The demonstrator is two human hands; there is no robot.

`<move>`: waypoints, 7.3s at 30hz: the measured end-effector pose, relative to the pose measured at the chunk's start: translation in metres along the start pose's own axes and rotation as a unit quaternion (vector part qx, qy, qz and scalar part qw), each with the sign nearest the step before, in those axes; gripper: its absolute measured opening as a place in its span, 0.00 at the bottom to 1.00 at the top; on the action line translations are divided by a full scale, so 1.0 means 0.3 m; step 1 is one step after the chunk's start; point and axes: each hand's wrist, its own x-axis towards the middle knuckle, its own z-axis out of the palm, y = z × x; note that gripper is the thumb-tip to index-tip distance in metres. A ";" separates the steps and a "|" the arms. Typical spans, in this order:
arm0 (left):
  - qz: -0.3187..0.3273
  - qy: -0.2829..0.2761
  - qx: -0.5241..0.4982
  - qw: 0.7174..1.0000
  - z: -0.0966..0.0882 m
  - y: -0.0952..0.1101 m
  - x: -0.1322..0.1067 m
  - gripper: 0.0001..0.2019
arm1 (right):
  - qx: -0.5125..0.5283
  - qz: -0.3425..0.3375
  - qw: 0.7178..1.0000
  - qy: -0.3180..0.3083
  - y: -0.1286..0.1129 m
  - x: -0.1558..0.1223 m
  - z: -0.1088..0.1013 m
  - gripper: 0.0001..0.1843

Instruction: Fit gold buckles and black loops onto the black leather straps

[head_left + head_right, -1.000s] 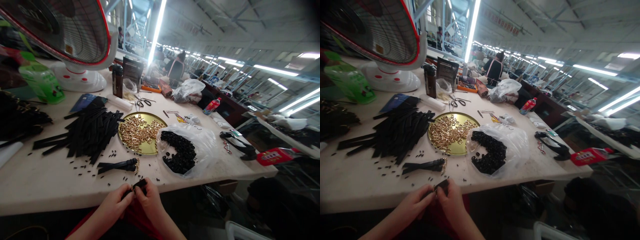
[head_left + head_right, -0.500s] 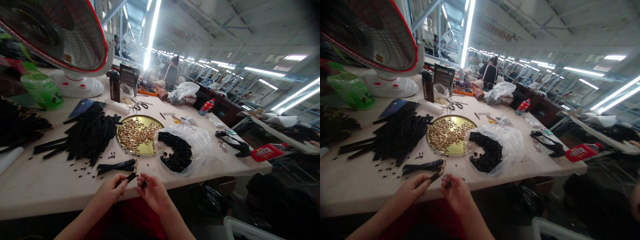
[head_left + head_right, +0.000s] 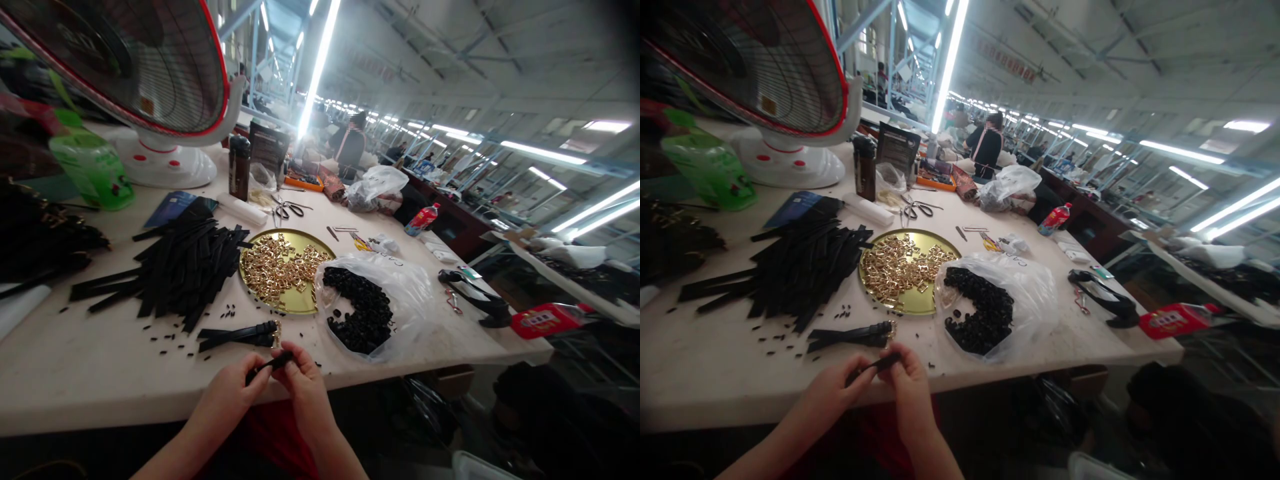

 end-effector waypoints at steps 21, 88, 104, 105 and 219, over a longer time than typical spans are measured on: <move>0.018 0.040 0.084 0.995 -0.005 0.033 -0.010 0.12 | -0.126 -0.075 0.989 -0.005 0.013 0.034 -0.032 0.24; 0.019 0.002 -0.090 0.996 0.017 -0.034 -0.020 0.12 | -0.085 0.017 0.995 -0.050 0.004 -0.007 0.013 0.09; -0.019 -0.045 -0.099 0.994 0.007 0.002 -0.027 0.11 | 0.005 0.048 0.997 -0.063 0.030 -0.033 -0.030 0.16; -0.003 -0.040 -0.085 0.996 0.005 0.009 -0.031 0.11 | 0.010 0.076 0.993 -0.086 0.030 -0.035 -0.033 0.17; 0.023 0.219 0.423 0.879 -0.407 -0.020 0.280 0.16 | -0.580 -0.307 0.754 0.005 0.071 0.148 -0.053 0.09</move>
